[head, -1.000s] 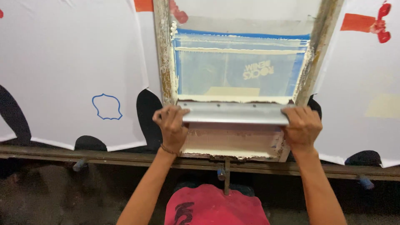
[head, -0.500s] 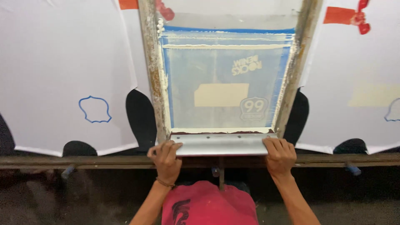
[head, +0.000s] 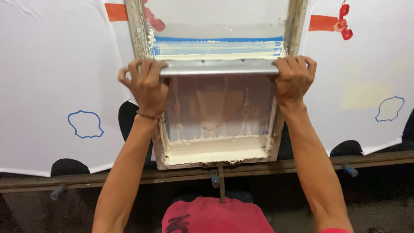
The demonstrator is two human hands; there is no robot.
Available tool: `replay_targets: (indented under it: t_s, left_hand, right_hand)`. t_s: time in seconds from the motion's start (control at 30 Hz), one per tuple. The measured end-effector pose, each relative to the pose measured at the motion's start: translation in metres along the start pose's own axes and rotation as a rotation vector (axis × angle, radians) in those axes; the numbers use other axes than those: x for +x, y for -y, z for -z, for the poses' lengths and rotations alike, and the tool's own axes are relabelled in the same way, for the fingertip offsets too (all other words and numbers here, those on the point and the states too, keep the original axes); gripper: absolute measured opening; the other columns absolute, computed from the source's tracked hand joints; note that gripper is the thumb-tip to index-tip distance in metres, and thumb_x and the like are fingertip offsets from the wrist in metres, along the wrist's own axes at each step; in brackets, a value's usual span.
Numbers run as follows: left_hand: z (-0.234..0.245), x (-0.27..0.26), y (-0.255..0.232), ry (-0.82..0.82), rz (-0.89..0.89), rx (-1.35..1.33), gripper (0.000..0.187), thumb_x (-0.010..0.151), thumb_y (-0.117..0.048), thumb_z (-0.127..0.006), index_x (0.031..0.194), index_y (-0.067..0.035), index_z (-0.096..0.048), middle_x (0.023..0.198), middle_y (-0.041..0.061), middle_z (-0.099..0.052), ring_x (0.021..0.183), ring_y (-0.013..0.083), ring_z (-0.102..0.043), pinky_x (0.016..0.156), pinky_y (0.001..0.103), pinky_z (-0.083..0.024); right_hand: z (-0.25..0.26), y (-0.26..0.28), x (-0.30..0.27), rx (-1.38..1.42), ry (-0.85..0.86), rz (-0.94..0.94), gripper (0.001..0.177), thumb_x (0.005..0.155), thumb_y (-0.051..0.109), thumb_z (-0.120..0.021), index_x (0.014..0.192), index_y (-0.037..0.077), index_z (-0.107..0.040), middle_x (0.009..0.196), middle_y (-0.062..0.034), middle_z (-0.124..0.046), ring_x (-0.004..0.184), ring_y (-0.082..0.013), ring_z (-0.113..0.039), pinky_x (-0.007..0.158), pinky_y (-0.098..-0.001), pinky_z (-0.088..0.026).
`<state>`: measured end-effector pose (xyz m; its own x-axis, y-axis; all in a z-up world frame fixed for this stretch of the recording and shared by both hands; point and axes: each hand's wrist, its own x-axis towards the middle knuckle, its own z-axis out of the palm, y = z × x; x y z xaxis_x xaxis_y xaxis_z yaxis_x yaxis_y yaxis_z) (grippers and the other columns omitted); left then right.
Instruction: The person uses a squeegee to pull white ink across a screen printing frame stretched over a white t-shirt. After completing the print, the person lifts the frame and walks to another area of the workshop.
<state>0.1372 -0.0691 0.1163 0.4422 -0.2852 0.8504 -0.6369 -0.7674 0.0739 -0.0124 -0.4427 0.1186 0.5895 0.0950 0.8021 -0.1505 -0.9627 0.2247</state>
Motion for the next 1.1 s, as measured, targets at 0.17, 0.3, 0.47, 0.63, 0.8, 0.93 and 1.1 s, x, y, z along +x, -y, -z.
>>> replay_targets:
  t_s: [0.17, 0.3, 0.47, 0.63, 0.8, 0.93, 1.1]
  left_hand:
    - [-0.006, -0.011, 0.002, 0.030, 0.019, -0.096, 0.022, 0.084, 0.002, -0.078, 0.089, -0.018, -0.072, 0.090, -0.005, -0.060, 0.100, 0.0193, -0.054, 0.098, 0.044, -0.026]
    - [0.003, -0.048, -0.002, 0.110, 0.045, -0.170, 0.020, 0.091, 0.003, -0.070, 0.090, -0.017, -0.070, 0.089, -0.003, -0.058, 0.095, 0.0217, -0.055, 0.098, 0.044, -0.028]
    - [0.042, -0.075, -0.019, 0.170, 0.065, -0.192, 0.018, 0.089, -0.001, -0.072, 0.091, -0.018, -0.071, 0.087, -0.002, -0.060, 0.095, 0.0214, -0.058, 0.099, 0.042, -0.029]
    - [0.044, -0.155, -0.017, 0.222, 0.086, -0.238, 0.012, 0.087, -0.007, -0.076, 0.092, -0.019, -0.072, 0.089, -0.002, -0.061, 0.095, 0.0232, -0.058, 0.100, 0.043, -0.031]
    - [0.059, -0.221, -0.030, 0.214, 0.158, -0.197, 0.014, 0.089, -0.008, -0.075, 0.089, -0.022, -0.075, 0.089, -0.004, -0.064, 0.092, 0.0221, -0.059, 0.098, 0.044, -0.029]
    - [0.087, -0.241, -0.048, 0.204, 0.177, -0.212, 0.007, 0.091, -0.013, -0.077, 0.091, -0.020, -0.075, 0.088, -0.001, -0.065, 0.092, 0.0238, -0.058, 0.099, 0.047, -0.028]
    - [0.116, -0.254, -0.067, 0.297, 0.179, -0.188, 0.056, 0.054, 0.011, -0.043, 0.091, -0.015, -0.076, 0.092, 0.003, -0.065, 0.097, 0.0278, -0.065, 0.105, 0.046, -0.025]
  right_hand:
    - [-0.001, 0.005, -0.006, 0.064, 0.033, -0.045, 0.032, 0.105, 0.046, -0.078, 0.083, 0.024, -0.073, 0.074, 0.0054, -0.061, 0.077, -0.0162, -0.063, 0.094, -0.0334, -0.048]
    - [0.018, 0.010, -0.026, 0.186, 0.147, -0.077, 0.032, 0.103, 0.046, -0.078, 0.083, 0.021, -0.074, 0.075, 0.0024, -0.065, 0.077, -0.0201, -0.064, 0.094, -0.0361, -0.050]
    - [0.030, 0.017, -0.066, 0.199, 0.229, -0.080, 0.028, 0.102, 0.041, -0.072, 0.082, 0.021, -0.072, 0.074, 0.0010, -0.065, 0.079, -0.0212, -0.065, 0.094, -0.0369, -0.049]
    - [0.026, 0.022, -0.151, 0.184, 0.272, -0.107, 0.053, 0.100, 0.070, -0.059, 0.080, 0.022, -0.070, 0.073, 0.0011, -0.065, 0.078, -0.0204, -0.065, 0.095, -0.0377, -0.049]
    - [0.070, 0.056, -0.162, 0.178, 0.307, -0.135, 0.021, 0.101, 0.032, -0.071, 0.084, 0.021, -0.072, 0.072, 0.0018, -0.063, 0.074, -0.0207, -0.063, 0.092, -0.0374, -0.051]
    - [0.110, 0.081, -0.157, 0.205, 0.341, -0.167, 0.015, 0.099, 0.030, -0.071, 0.086, 0.022, -0.074, 0.076, 0.0030, -0.068, 0.078, -0.0197, -0.065, 0.096, -0.0392, -0.050]
    - [0.133, 0.100, -0.185, 0.249, 0.329, -0.174, 0.023, 0.101, 0.013, -0.053, 0.092, 0.012, -0.074, 0.089, -0.0017, -0.073, 0.085, -0.0317, -0.065, 0.092, -0.0432, -0.047]
